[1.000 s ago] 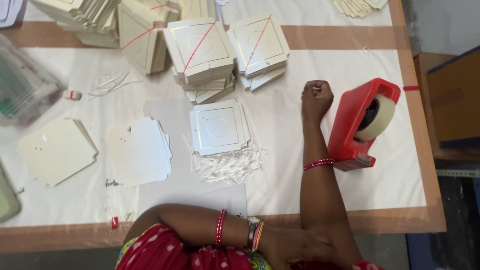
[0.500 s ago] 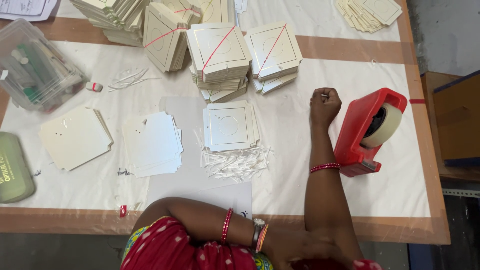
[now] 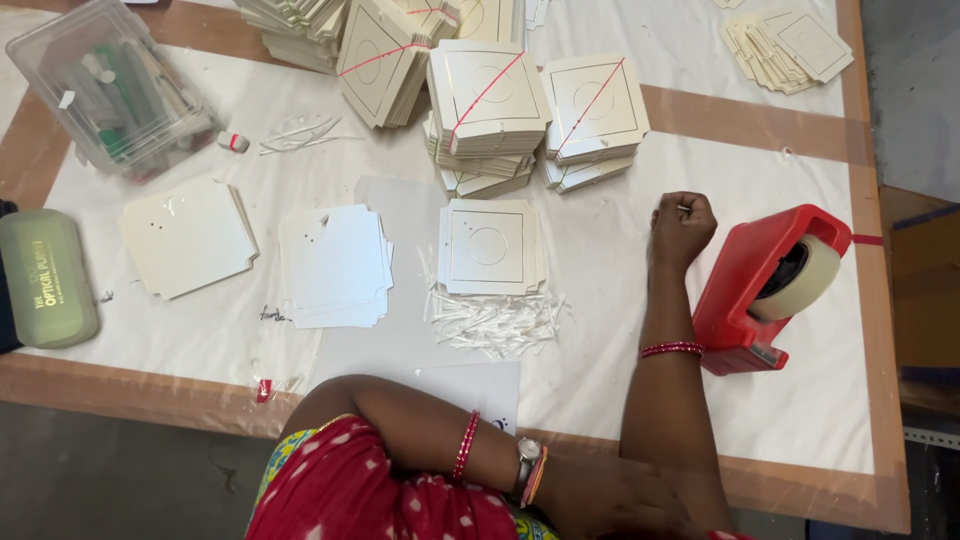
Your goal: The recorder is sorting, stacking, and packaging square paper cards at a manufacturing workstation.
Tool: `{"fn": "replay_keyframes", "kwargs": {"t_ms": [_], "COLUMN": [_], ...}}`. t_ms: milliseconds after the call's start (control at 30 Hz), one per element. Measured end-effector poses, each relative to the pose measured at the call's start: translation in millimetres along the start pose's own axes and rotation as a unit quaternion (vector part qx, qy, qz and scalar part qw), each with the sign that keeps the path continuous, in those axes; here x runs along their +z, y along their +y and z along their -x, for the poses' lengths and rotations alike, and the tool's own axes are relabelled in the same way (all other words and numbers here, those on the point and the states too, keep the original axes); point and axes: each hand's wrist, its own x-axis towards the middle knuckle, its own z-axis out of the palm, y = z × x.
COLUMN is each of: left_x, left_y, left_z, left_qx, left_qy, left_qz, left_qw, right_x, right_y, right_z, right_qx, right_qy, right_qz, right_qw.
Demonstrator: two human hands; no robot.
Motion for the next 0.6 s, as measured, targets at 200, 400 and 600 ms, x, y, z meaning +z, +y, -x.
{"fn": "replay_keyframes", "kwargs": {"t_ms": [200,400,600], "left_x": [30.9,1.7,34.9], "left_y": [-20.8,18.8,9.3], "left_z": [12.2,5.0,11.4], "left_qx": [0.051,-0.034,-0.066], "left_qy": [0.021,0.046,0.093], "left_qz": [-0.047,0.154,0.265], "left_qw": [0.997,0.986,0.958], "right_x": [0.3,1.7,0.8], "right_y": [-1.6,-5.9,-2.5], "right_z": [-0.1,2.3,1.9], "right_qx": [0.012,0.020,0.015], "right_qy": [0.005,0.012,0.012], "right_qz": [0.015,0.023,0.027], "right_qw": [1.000,0.999,0.999]}}
